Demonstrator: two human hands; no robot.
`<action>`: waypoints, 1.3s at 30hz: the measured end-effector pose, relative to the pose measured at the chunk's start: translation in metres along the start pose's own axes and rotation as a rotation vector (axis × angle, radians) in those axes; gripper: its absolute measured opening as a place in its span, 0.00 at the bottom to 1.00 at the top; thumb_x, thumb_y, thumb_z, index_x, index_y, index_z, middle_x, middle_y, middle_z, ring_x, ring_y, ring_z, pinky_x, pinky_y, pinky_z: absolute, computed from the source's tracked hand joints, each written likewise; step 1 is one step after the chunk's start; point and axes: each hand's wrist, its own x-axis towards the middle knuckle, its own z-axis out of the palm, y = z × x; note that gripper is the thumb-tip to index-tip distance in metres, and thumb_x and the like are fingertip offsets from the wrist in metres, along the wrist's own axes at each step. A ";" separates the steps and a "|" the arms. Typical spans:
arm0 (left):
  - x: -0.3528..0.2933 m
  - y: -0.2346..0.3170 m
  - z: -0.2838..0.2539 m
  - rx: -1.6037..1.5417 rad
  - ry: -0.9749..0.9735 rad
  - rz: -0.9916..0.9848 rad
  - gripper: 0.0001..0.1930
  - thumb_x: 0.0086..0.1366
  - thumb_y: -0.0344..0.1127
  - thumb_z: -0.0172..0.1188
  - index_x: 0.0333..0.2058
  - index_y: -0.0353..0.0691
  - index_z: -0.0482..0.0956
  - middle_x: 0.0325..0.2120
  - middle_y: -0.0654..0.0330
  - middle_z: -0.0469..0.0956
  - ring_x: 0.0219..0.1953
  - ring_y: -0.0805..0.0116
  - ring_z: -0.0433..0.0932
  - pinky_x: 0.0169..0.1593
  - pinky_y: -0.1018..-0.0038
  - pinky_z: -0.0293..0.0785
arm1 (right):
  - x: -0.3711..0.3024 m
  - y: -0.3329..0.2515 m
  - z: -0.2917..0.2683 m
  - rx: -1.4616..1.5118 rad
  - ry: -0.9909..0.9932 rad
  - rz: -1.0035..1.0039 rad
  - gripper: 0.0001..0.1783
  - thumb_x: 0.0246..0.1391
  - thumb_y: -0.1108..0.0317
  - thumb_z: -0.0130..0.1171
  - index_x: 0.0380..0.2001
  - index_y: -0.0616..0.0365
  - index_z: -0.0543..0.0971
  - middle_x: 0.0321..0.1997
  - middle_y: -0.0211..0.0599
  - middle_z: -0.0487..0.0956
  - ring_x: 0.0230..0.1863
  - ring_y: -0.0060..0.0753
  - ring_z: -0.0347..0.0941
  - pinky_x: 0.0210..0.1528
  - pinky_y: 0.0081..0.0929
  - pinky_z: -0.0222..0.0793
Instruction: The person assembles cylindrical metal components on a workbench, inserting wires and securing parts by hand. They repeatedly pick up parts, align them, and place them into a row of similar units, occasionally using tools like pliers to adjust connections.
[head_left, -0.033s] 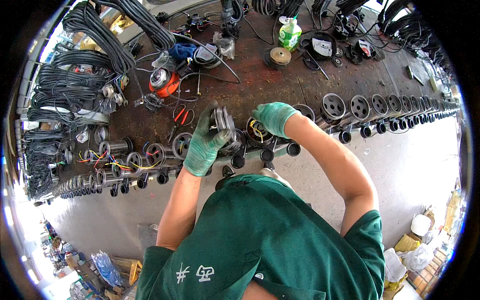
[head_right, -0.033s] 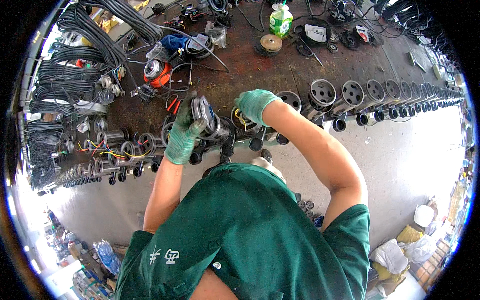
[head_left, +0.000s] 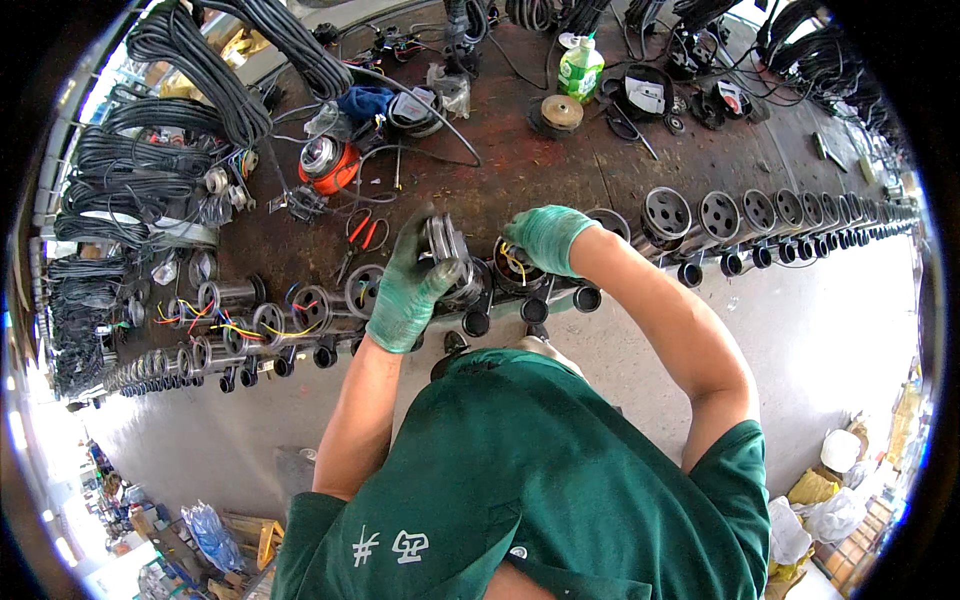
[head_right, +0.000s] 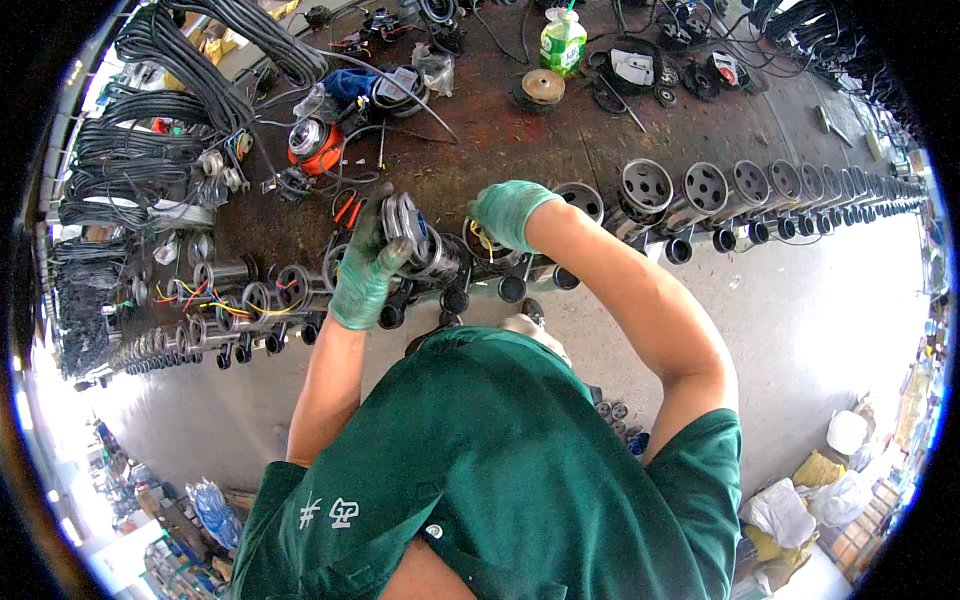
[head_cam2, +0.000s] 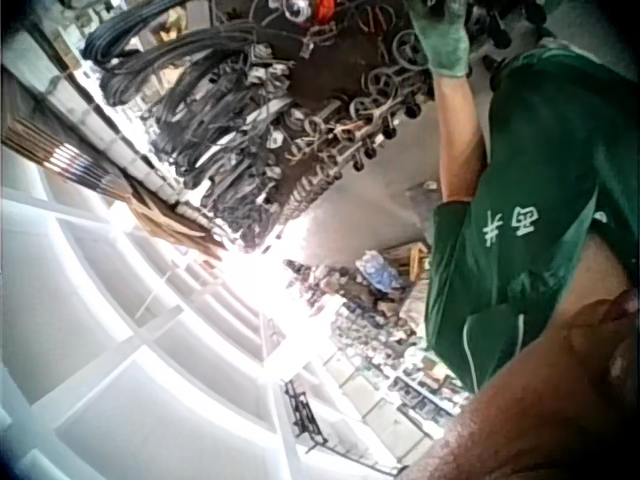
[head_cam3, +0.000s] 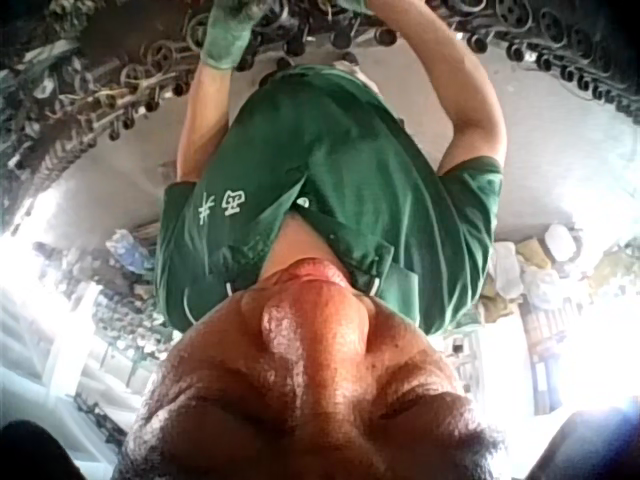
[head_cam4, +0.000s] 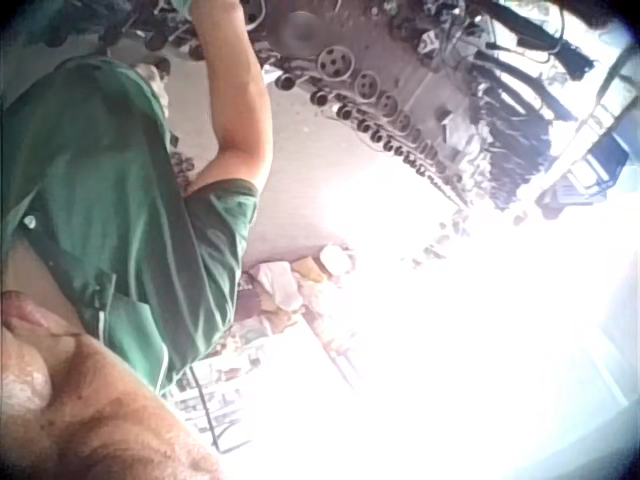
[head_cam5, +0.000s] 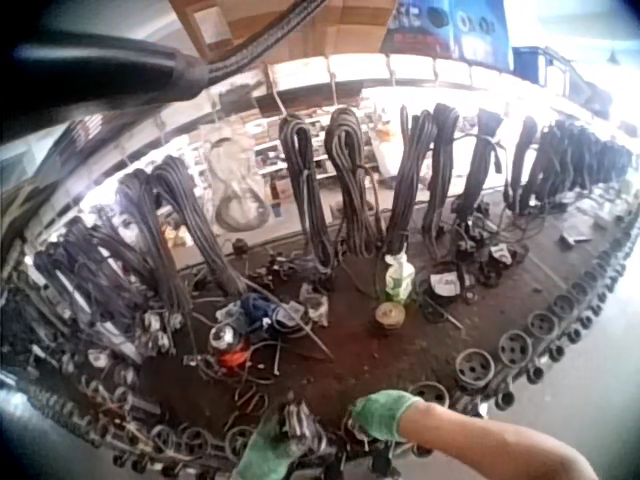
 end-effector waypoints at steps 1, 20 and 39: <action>-0.001 -0.005 -0.003 -0.028 0.005 0.008 0.45 0.65 0.41 0.74 0.76 0.44 0.59 0.67 0.63 0.69 0.67 0.69 0.67 0.73 0.69 0.61 | 0.002 -0.004 -0.007 0.083 -0.098 0.041 0.21 0.56 0.73 0.64 0.55 0.57 0.81 0.50 0.51 0.86 0.52 0.54 0.83 0.50 0.45 0.80; -0.039 -0.019 0.005 -0.248 0.104 -0.106 0.45 0.65 0.47 0.73 0.74 0.41 0.60 0.63 0.58 0.72 0.65 0.64 0.73 0.68 0.66 0.72 | 0.027 0.003 -0.002 -0.126 -0.060 -0.334 0.20 0.60 0.72 0.59 0.55 0.48 0.83 0.50 0.38 0.86 0.52 0.55 0.82 0.53 0.45 0.78; -0.014 -0.026 0.022 -0.323 0.084 -0.297 0.38 0.68 0.32 0.55 0.75 0.48 0.55 0.67 0.55 0.68 0.65 0.59 0.74 0.67 0.59 0.76 | 0.042 0.046 -0.014 0.641 -0.221 -0.227 0.15 0.66 0.68 0.60 0.52 0.60 0.83 0.49 0.43 0.88 0.43 0.37 0.86 0.48 0.37 0.81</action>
